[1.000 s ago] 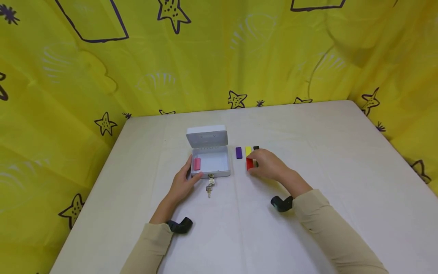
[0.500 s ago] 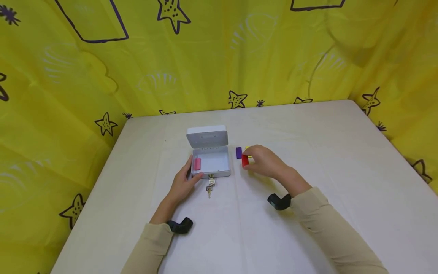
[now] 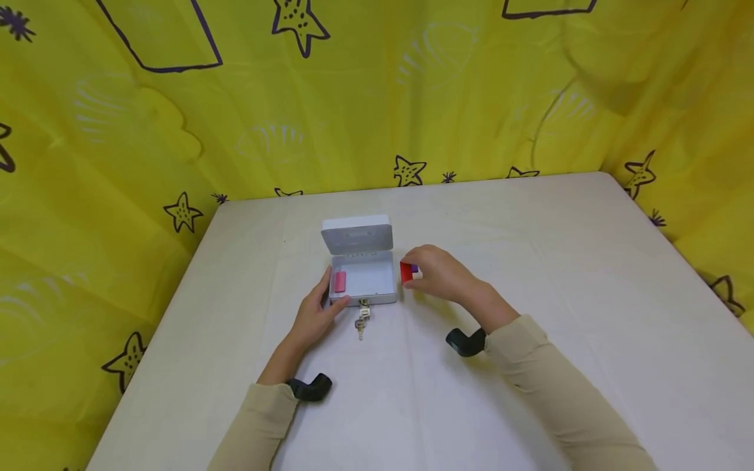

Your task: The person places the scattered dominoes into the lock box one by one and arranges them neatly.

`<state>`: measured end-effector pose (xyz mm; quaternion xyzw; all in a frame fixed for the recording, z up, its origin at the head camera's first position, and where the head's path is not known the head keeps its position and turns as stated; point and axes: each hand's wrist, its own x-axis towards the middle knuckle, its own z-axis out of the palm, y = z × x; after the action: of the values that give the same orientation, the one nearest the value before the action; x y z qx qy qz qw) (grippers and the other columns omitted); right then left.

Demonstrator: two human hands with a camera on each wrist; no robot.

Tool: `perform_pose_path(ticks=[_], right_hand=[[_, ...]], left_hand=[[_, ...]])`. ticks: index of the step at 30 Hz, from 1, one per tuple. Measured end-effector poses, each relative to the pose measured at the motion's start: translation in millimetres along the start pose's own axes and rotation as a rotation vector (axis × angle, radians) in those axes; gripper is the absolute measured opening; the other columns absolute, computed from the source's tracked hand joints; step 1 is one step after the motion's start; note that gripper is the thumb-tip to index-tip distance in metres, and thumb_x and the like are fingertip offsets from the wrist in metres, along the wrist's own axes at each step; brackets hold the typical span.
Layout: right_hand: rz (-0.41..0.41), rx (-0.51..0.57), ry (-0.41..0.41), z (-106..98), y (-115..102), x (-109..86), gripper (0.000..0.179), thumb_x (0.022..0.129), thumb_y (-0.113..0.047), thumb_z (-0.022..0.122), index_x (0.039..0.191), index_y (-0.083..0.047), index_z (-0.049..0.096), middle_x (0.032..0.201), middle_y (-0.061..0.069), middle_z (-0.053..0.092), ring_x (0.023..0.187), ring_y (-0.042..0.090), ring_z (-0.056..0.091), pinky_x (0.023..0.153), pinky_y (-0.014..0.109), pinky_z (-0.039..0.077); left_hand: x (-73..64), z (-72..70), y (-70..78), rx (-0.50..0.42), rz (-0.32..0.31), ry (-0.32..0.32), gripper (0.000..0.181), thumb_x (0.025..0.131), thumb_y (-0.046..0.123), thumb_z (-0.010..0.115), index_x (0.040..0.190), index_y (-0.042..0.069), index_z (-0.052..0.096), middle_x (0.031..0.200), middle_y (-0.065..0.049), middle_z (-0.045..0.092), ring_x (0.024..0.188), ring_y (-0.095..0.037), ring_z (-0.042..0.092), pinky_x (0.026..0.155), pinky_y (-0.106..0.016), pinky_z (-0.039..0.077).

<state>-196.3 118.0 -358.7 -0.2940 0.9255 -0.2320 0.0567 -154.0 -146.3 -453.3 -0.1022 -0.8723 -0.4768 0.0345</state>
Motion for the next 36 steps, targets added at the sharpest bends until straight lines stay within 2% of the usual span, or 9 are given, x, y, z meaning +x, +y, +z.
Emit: perform_pose_path(ticks=[4,12,20,31,36], right_hand=[[-0.028,0.003,0.003,2.8,-5.6,7.3,0.042,0.076,-0.013,0.075,0.112,0.005,0.063,0.112,0.016,0.061,0.104,0.031,0.054,0.089,0.043,0.045],[-0.022,0.035,-0.026,8.9,-16.0,20.3,0.043,0.078,-0.015,0.074,0.114,0.004,0.062,0.115,0.016,0.06,0.107,0.031,0.053,0.089,0.043,0.045],[-0.081,0.003,-0.026,15.8,-21.5,31.4,0.041,0.076,-0.014,0.075,0.11,0.005,0.063,0.109,0.016,0.062,0.103,0.03,0.055,0.091,0.042,0.044],[-0.058,0.043,-0.05,32.1,-29.3,46.6,0.04,0.076,-0.014,0.076,0.111,0.002,0.064,0.105,0.011,0.064,0.094,0.026,0.056,0.088,0.039,0.046],[-0.069,0.048,-0.066,38.4,-33.3,52.5,0.04,0.077,-0.015,0.075,0.112,0.002,0.064,0.109,0.011,0.063,0.098,0.026,0.056,0.089,0.039,0.045]], left_hand=[[0.2,-0.3,0.6,0.002,0.002,-0.004,0.079,0.087,0.038,0.06,0.147,0.006,0.018,0.148,-0.01,0.024,0.134,-0.024,0.022,0.107,-0.038,0.021],[0.3,-0.2,0.2,0.001,-0.009,-0.01,0.079,0.087,0.037,0.06,0.147,0.007,0.017,0.148,-0.009,0.023,0.134,-0.022,0.022,0.108,-0.037,0.02],[0.8,-0.2,-1.0,0.01,-0.013,-0.015,0.08,0.088,0.04,0.059,0.147,0.007,0.017,0.149,-0.008,0.023,0.134,-0.023,0.022,0.107,-0.038,0.021],[1.9,-0.2,-2.2,0.006,-0.011,-0.019,0.08,0.087,0.042,0.058,0.147,0.008,0.017,0.149,-0.007,0.024,0.134,-0.023,0.022,0.107,-0.04,0.023],[2.1,-0.2,-3.0,-0.002,-0.016,-0.019,0.079,0.088,0.04,0.059,0.147,0.007,0.017,0.149,-0.007,0.024,0.134,-0.022,0.022,0.107,-0.039,0.022]])
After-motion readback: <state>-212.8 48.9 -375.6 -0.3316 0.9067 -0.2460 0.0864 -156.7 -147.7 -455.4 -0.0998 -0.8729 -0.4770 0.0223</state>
